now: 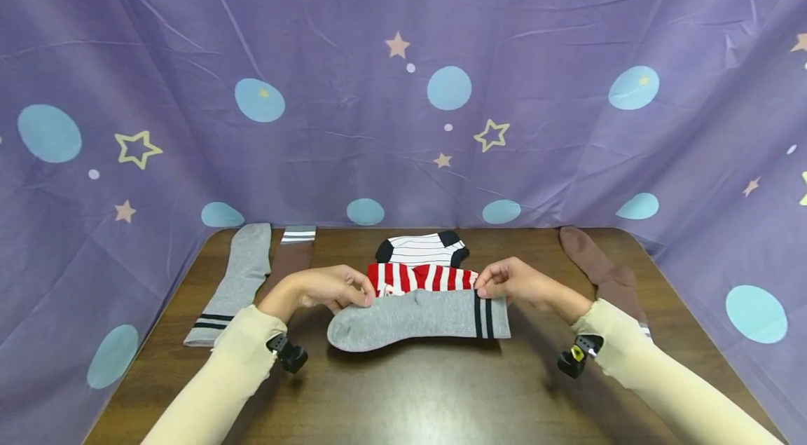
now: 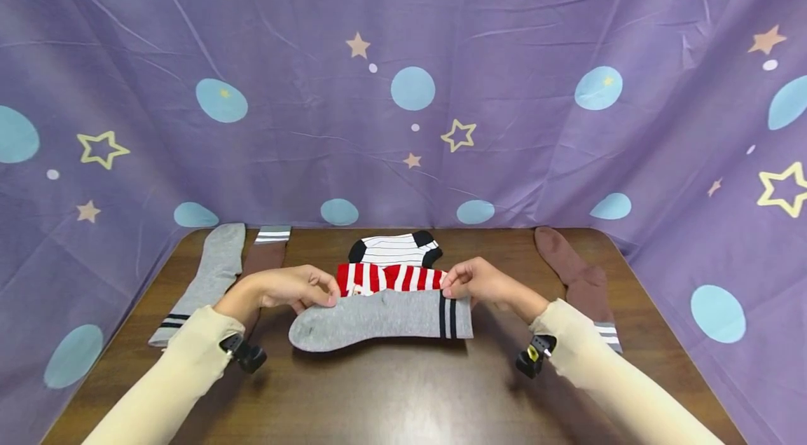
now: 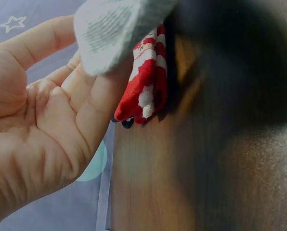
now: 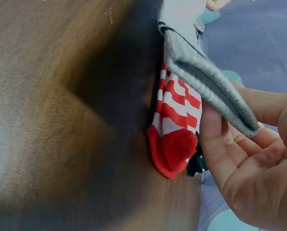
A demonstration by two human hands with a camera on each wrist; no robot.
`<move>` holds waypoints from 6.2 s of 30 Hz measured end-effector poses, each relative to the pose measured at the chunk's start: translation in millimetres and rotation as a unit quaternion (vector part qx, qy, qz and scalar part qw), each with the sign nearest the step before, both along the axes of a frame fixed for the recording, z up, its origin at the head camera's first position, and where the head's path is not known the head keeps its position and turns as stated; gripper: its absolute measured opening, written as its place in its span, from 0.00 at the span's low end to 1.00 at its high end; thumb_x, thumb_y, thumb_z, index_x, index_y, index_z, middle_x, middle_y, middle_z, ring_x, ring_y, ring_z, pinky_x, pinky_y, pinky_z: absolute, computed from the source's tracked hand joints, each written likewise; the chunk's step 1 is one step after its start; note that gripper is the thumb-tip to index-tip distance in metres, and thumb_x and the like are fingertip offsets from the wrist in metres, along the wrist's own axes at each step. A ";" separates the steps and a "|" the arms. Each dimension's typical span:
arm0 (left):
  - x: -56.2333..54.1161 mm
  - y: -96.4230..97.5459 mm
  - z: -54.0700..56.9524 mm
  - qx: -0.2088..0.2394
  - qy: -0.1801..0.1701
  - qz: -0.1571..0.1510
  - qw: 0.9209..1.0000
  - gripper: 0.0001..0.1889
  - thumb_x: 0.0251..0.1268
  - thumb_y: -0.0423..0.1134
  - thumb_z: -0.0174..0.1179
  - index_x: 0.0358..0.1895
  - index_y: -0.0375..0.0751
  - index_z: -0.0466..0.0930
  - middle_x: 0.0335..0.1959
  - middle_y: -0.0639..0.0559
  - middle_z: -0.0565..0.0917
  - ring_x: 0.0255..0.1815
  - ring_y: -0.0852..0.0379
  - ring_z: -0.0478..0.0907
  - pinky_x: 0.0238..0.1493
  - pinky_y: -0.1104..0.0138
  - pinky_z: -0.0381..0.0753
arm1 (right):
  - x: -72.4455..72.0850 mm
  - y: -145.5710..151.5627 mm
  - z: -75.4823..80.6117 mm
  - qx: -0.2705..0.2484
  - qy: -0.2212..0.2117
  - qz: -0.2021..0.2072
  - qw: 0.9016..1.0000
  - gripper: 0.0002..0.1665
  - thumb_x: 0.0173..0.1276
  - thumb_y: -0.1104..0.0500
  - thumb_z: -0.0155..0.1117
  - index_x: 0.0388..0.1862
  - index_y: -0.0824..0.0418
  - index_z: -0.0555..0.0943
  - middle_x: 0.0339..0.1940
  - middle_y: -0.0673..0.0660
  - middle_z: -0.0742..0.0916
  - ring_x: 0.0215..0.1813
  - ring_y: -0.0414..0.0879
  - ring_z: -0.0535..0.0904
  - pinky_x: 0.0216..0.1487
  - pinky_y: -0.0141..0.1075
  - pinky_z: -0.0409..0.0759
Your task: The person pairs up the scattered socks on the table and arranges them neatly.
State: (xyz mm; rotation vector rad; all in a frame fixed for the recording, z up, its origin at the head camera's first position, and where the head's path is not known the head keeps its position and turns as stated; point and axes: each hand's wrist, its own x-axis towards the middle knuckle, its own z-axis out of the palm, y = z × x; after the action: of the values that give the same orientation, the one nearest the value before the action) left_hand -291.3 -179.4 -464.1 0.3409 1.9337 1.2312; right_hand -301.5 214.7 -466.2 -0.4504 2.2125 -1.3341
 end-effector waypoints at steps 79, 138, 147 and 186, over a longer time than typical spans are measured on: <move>23.8 -14.1 -29.9 -0.051 0.020 0.102 0.993 0.14 0.64 0.32 0.62 0.51 0.30 0.83 0.35 0.55 0.80 0.36 0.61 0.75 0.35 0.69 0.79 | 15.9 21.6 -30.1 0.033 -0.252 -0.030 0.967 0.03 0.66 0.66 0.62 0.34 0.60 0.81 0.23 0.51 0.86 0.28 0.39 0.85 0.35 0.31 0.85; 29.6 -16.5 -27.4 -0.081 -0.033 0.138 0.987 0.03 0.62 0.31 0.66 0.37 0.35 0.85 0.22 0.56 0.79 0.23 0.63 0.76 0.30 0.70 0.86 | 14.4 18.4 -21.8 0.064 -0.215 -0.063 0.973 0.03 0.68 0.62 0.66 0.35 0.62 0.82 0.22 0.53 0.87 0.25 0.39 0.85 0.31 0.31 0.85; 33.6 -16.7 -31.0 -0.073 -0.028 0.151 0.985 0.03 0.62 0.32 0.65 0.36 0.37 0.84 0.22 0.56 0.77 0.22 0.63 0.76 0.29 0.70 0.85 | 18.3 16.9 -23.6 0.068 -0.208 -0.070 0.973 0.04 0.67 0.62 0.67 0.35 0.62 0.82 0.22 0.53 0.88 0.25 0.39 0.85 0.31 0.31 0.85; 54.3 0.4 -32.3 -0.160 0.162 0.219 0.949 0.06 0.47 0.28 0.74 0.23 0.37 0.85 0.15 0.56 0.77 0.18 0.63 0.74 0.23 0.68 0.82 | 28.7 -6.3 -19.5 0.221 0.004 -0.087 0.971 0.13 0.52 0.68 0.80 0.21 0.63 0.81 0.16 0.49 0.80 0.20 0.41 0.77 0.25 0.35 0.84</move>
State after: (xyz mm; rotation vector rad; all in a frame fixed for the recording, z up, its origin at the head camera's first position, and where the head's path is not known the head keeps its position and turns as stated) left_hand -237.0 -179.0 -496.5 -0.0706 2.5484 1.1510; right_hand -272.7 208.4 -485.6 -0.0967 2.5088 -0.8726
